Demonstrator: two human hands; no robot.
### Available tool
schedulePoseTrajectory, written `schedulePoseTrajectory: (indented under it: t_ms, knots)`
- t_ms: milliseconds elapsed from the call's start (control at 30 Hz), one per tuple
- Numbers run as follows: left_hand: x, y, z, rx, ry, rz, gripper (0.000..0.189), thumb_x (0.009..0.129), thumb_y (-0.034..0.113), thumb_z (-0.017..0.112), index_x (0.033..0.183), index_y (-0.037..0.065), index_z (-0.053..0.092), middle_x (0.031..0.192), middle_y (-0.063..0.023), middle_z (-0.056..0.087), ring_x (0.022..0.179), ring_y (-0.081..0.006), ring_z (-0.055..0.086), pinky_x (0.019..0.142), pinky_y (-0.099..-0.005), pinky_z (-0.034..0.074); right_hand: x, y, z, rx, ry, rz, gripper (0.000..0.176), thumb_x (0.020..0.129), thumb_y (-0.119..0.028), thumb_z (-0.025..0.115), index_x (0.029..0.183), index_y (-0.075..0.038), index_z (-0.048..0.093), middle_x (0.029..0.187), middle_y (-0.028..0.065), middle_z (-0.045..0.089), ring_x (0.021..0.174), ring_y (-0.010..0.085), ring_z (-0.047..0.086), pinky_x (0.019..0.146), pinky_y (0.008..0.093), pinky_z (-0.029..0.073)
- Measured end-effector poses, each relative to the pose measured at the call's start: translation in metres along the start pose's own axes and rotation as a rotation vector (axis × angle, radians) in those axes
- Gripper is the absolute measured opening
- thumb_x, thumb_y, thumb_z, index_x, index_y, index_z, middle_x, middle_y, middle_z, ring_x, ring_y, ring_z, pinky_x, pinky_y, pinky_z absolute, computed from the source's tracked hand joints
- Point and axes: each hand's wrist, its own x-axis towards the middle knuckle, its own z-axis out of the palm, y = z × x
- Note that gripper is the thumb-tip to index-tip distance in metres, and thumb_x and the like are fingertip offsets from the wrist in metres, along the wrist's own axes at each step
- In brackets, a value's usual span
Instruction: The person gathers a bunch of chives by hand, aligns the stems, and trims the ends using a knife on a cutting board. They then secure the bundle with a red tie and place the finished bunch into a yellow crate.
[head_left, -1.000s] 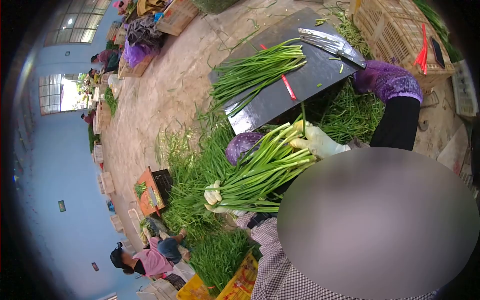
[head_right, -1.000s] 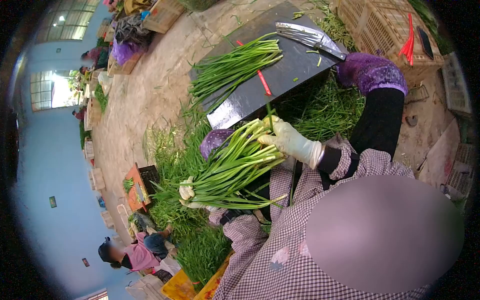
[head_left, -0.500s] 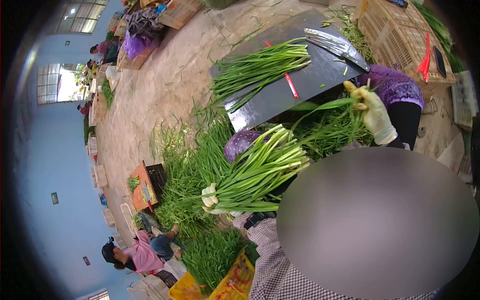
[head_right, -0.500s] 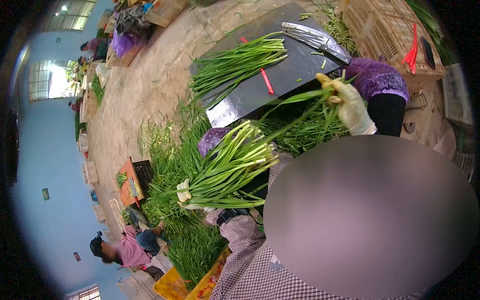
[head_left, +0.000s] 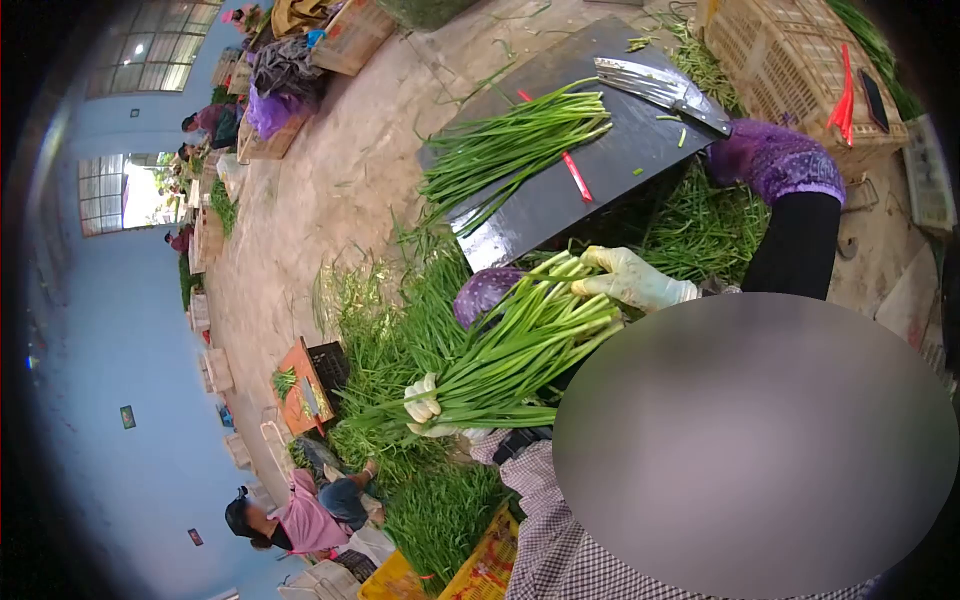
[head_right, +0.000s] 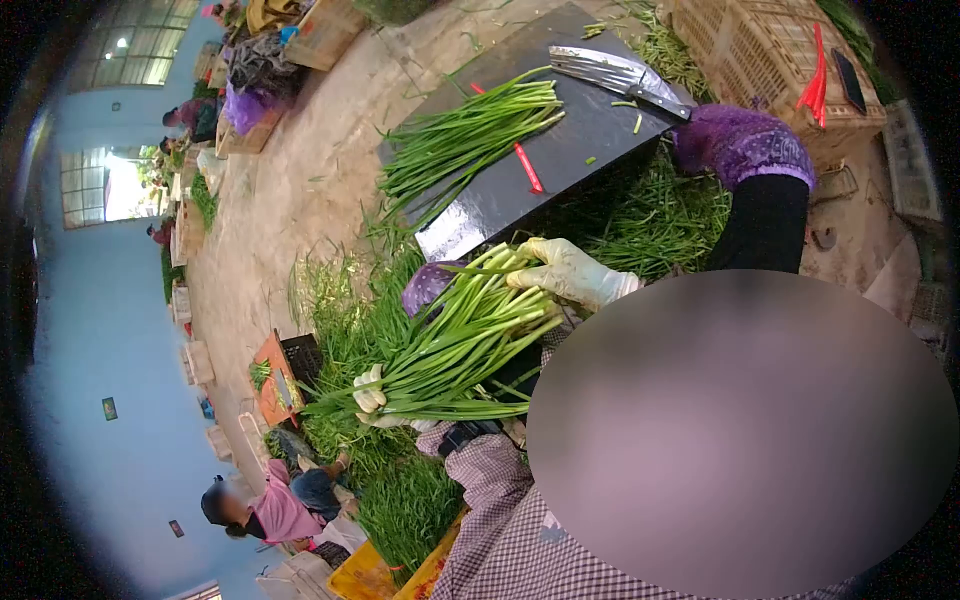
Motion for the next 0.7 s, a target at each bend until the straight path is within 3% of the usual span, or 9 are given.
schedulePoseTrajectory:
  t_ms: [33, 133, 300, 367, 400, 433, 500, 533, 700]
  knots:
    - [0.0, 0.003, -0.001, 0.067, -0.021, -0.014, 0.026, 0.096, 0.022, 0.063, 0.073, 0.017, 0.052, 0.067, 0.0052, 0.051, 0.061, -0.0102, 0.051, 0.075, -0.032, 0.046, -0.001, -0.002, -0.002, 0.001, -0.002, 0.001, 0.033, 0.095, -0.023, 0.068, 0.116, 0.002, 0.07, 0.104, 0.0043, 0.069, 0.101, 0.0125, 0.062, 0.092, 0.0276, 0.05]
    - [-0.006, 0.006, -0.008, 0.013, 0.043, 0.064, 0.026, 0.095, 0.02, 0.062, 0.071, 0.017, 0.051, 0.065, 0.0058, 0.05, 0.06, -0.0102, 0.05, 0.075, -0.0319, 0.046, -0.002, -0.003, -0.024, 0.076, 0.12, 0.06, 0.023, 0.098, -0.027, 0.066, 0.098, -0.005, 0.069, 0.092, -0.0017, 0.063, 0.078, 0.006, 0.049, 0.074, 0.0217, 0.041]
    - [-0.005, 0.006, -0.015, -0.036, -0.05, 0.012, 0.025, 0.094, 0.02, 0.063, 0.072, 0.017, 0.052, 0.067, 0.0036, 0.053, 0.061, -0.011, 0.053, 0.076, -0.0324, 0.048, -0.003, -0.001, -0.063, -0.147, 0.044, 0.115, 0.03, 0.1, -0.03, 0.064, 0.111, -0.003, 0.07, 0.099, 0.0013, 0.067, 0.084, 0.0103, 0.056, 0.077, 0.026, 0.046]
    - [-0.004, -0.006, -0.01, -0.086, -0.03, 0.01, 0.025, 0.094, 0.02, 0.064, 0.072, 0.017, 0.052, 0.068, 0.0035, 0.054, 0.061, -0.0111, 0.053, 0.076, -0.0326, 0.047, 0.001, 0.01, -0.049, -0.49, -0.243, -0.344, 0.04, 0.101, -0.031, 0.061, 0.126, 0.0, 0.068, 0.1, 0.0014, 0.068, 0.09, 0.0142, 0.062, 0.085, 0.0294, 0.049]
    - [-0.005, -0.009, -0.007, -0.131, -0.013, 0.007, 0.025, 0.093, 0.02, 0.065, 0.072, 0.016, 0.053, 0.068, 0.0034, 0.054, 0.06, -0.0112, 0.053, 0.076, -0.0329, 0.047, -0.005, -0.013, -0.026, -0.288, -0.212, 0.099, 0.045, 0.099, -0.029, 0.064, 0.132, 0.002, 0.063, 0.107, 0.0043, 0.069, 0.104, 0.0179, 0.064, 0.095, 0.0328, 0.049]
    - [-0.004, -0.008, -0.004, -0.129, -0.013, 0.007, 0.025, 0.093, 0.02, 0.065, 0.072, 0.016, 0.053, 0.068, 0.0034, 0.054, 0.06, -0.0112, 0.053, 0.076, -0.0329, 0.047, 0.0, -0.006, -0.013, -0.209, -0.233, -0.011, 0.042, 0.098, -0.022, 0.067, 0.133, 0.0, 0.063, 0.111, 0.004, 0.07, 0.099, 0.0127, 0.065, 0.089, 0.029, 0.053]
    - [0.001, -0.005, 0.005, 0.045, -0.013, -0.04, 0.026, 0.093, 0.02, 0.066, 0.072, 0.017, 0.052, 0.069, 0.0036, 0.053, 0.06, -0.0114, 0.053, 0.077, -0.0325, 0.047, 0.006, 0.004, 0.001, 0.143, -0.139, 0.199, 0.036, 0.098, -0.014, 0.068, 0.131, -0.001, 0.063, 0.111, 0.0027, 0.071, 0.092, 0.0087, 0.067, 0.08, 0.0248, 0.056]
    - [-0.002, -0.01, 0.005, -0.058, -0.047, -0.036, 0.031, 0.1, 0.025, 0.062, 0.073, 0.016, 0.049, 0.07, 0.0038, 0.049, 0.061, -0.0142, 0.052, 0.082, -0.0384, 0.048, 0.007, 0.006, 0.005, 0.301, -0.1, 0.222, 0.03, 0.099, -0.011, 0.065, 0.128, -0.002, 0.064, 0.108, 0.0018, 0.071, 0.085, 0.0059, 0.067, 0.074, 0.022, 0.057]
    - [-0.005, 0.004, -0.007, 0.042, 0.021, -0.018, 0.033, 0.1, 0.026, 0.062, 0.072, 0.018, 0.048, 0.07, 0.0045, 0.049, 0.06, -0.0139, 0.052, 0.081, -0.0387, 0.048, -0.007, 0.003, 0.006, 0.348, -0.019, 0.228, 0.018, 0.1, -0.009, 0.061, 0.117, -0.005, 0.067, 0.108, 0.0052, 0.07, 0.094, 0.0146, 0.07, 0.085, 0.0298, 0.057]
